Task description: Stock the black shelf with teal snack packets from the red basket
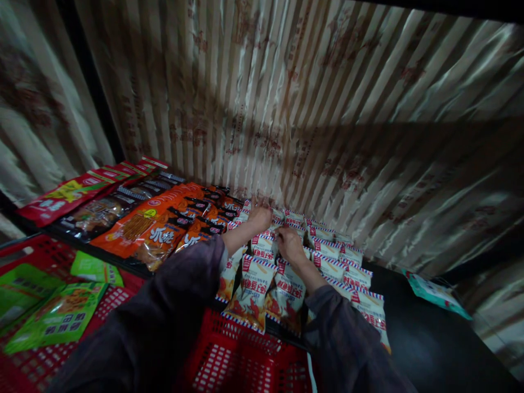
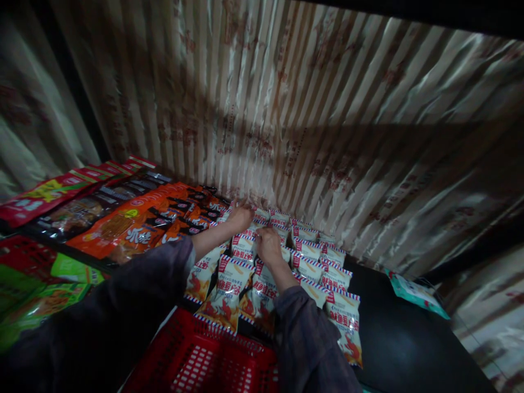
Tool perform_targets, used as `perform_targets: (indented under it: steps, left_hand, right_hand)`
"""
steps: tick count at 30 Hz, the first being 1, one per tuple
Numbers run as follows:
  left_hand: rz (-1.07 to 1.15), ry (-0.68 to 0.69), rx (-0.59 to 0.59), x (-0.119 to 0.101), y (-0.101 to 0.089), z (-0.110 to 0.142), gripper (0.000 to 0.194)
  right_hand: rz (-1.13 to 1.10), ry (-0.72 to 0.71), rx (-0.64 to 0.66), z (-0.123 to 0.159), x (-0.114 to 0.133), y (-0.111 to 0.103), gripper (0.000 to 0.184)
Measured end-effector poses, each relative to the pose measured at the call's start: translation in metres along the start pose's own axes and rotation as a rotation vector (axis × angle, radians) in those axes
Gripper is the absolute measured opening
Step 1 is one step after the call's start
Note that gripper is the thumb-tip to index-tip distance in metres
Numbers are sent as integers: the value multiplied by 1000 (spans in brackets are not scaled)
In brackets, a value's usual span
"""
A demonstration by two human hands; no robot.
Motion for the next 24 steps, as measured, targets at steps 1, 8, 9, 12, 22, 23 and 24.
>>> perform_targets:
  steps: [1,8,9,12,22,23,24]
  left_hand:
    - [5,-32,-5,0,-10,8,27]
    - [339,54,-60,-32,-80,171,38]
    - [333,42,-62,-34,-76,197,41]
    - [243,26,-101,-39,-49,251,52]
    - [131,-5,-164,-32,1,246,48]
    - [127,-8,-168,-33,1,244,47]
    - [124,-14,-169,-33,1,242,46]
  right_hand:
    - [-20,-2,-24,5,2,-7,31]
    - [-384,-24,-318,79,45,-52,31]
    - [-408,0,-328,90,51,-50,32]
    - [-416,43,-314,117,65,-35,34]
    - [-423,79,-342,166,77,-29,33]
    - [-423,83,-341,171,78,-29,32]
    - [-423,88,-338,176,79,-29,32]
Point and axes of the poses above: each hand's wrist, its own z-axis away from the middle knuckle, its own y-axis out of the palm, x = y × z, the point moved 9 cm from there along -z, towards the middle knuckle, and after that the axes turned 10 degrees about -y, right-handed, at the moved point
